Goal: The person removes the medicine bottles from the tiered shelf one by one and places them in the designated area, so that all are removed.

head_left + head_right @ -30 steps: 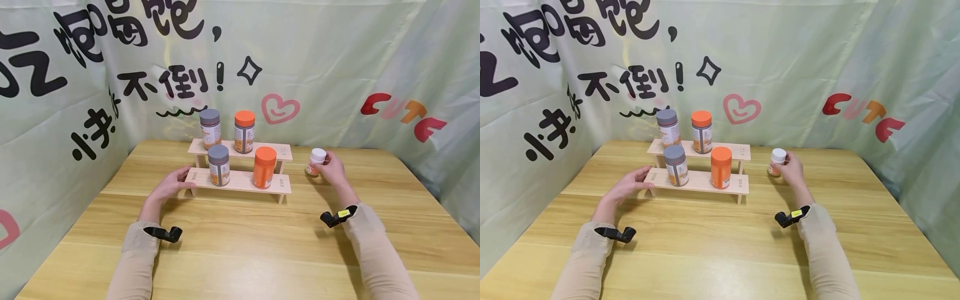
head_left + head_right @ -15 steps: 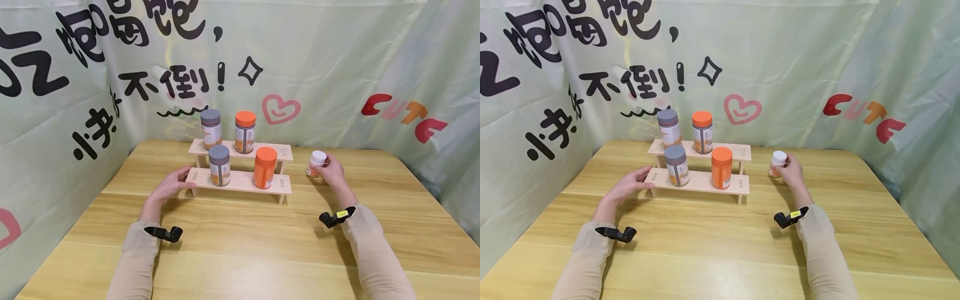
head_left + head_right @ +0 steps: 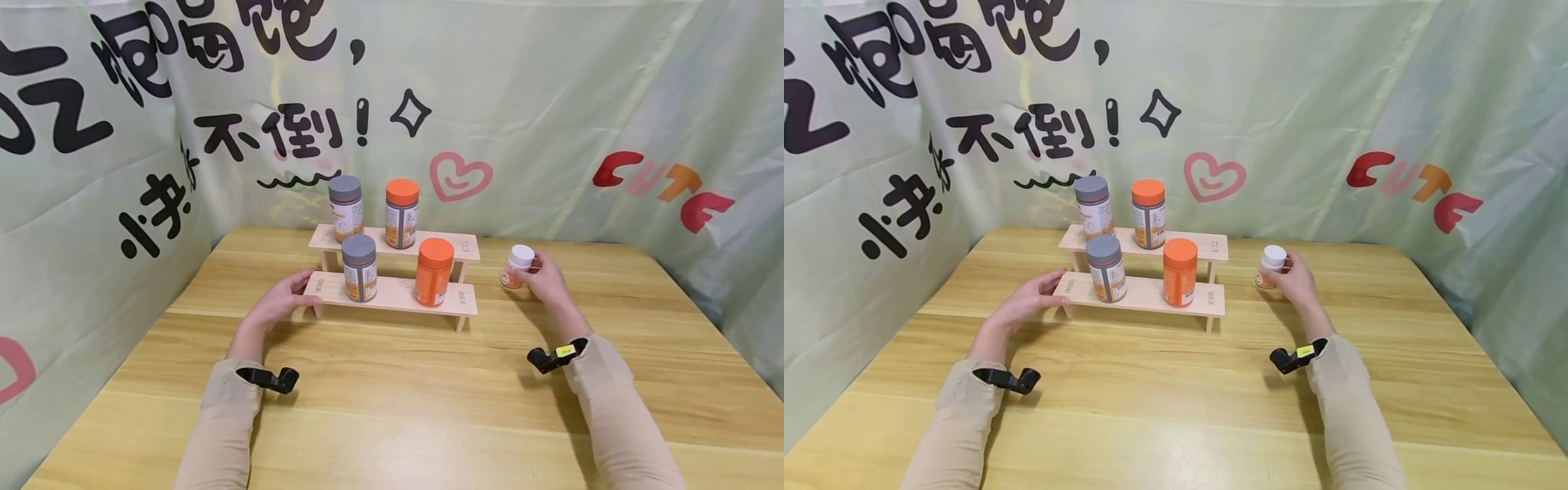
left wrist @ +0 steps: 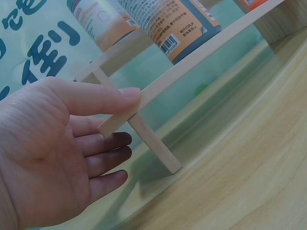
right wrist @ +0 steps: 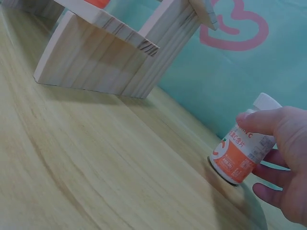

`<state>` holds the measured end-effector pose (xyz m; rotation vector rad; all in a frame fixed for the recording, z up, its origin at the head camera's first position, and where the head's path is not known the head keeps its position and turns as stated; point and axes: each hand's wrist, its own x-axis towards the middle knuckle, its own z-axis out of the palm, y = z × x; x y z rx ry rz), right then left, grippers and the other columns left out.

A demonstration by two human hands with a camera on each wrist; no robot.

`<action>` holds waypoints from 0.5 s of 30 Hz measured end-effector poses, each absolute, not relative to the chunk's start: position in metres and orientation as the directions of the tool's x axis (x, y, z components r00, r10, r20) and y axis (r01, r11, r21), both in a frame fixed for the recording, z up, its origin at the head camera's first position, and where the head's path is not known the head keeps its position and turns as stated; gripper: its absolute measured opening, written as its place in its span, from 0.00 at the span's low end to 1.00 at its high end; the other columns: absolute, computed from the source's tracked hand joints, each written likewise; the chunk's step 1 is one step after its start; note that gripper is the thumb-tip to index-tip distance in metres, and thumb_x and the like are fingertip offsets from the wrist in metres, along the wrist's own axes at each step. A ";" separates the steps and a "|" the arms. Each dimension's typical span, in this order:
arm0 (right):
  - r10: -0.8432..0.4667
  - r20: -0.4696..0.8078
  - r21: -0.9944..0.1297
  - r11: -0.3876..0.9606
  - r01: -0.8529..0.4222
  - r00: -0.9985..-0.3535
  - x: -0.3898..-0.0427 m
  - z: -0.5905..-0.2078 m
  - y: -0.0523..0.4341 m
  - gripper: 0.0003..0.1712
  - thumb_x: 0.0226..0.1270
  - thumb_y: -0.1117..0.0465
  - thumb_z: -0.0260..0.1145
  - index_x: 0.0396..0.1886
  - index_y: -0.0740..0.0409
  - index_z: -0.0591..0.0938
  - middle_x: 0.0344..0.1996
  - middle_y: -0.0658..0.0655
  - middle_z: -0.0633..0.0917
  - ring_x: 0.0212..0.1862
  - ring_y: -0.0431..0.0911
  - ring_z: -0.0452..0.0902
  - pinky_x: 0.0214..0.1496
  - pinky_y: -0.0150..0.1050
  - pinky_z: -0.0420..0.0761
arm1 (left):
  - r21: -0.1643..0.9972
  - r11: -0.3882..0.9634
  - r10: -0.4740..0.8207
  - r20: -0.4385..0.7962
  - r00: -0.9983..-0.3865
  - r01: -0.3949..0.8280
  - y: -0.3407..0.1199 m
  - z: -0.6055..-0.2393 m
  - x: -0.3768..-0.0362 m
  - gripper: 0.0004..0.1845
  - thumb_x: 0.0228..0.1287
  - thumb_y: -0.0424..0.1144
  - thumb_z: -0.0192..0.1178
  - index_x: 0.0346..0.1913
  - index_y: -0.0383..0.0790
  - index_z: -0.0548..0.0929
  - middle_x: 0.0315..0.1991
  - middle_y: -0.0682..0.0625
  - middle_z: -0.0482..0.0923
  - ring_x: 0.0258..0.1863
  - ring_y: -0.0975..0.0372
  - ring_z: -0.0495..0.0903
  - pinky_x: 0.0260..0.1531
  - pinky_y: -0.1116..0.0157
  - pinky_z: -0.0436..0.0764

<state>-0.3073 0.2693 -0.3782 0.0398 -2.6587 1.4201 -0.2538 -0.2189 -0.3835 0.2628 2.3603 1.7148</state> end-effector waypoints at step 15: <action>-0.027 0.169 -0.831 0.533 -0.157 -0.985 -0.293 -0.339 0.278 0.38 0.65 0.59 0.60 0.66 0.74 0.56 0.59 0.75 0.66 0.61 0.65 0.62 0.58 0.52 0.66 | 0.946 0.325 0.265 -0.069 -0.962 0.021 -0.219 -0.382 -0.253 0.45 0.58 0.35 0.62 0.71 0.28 0.46 0.71 0.34 0.45 0.70 0.46 0.47 0.67 0.52 0.49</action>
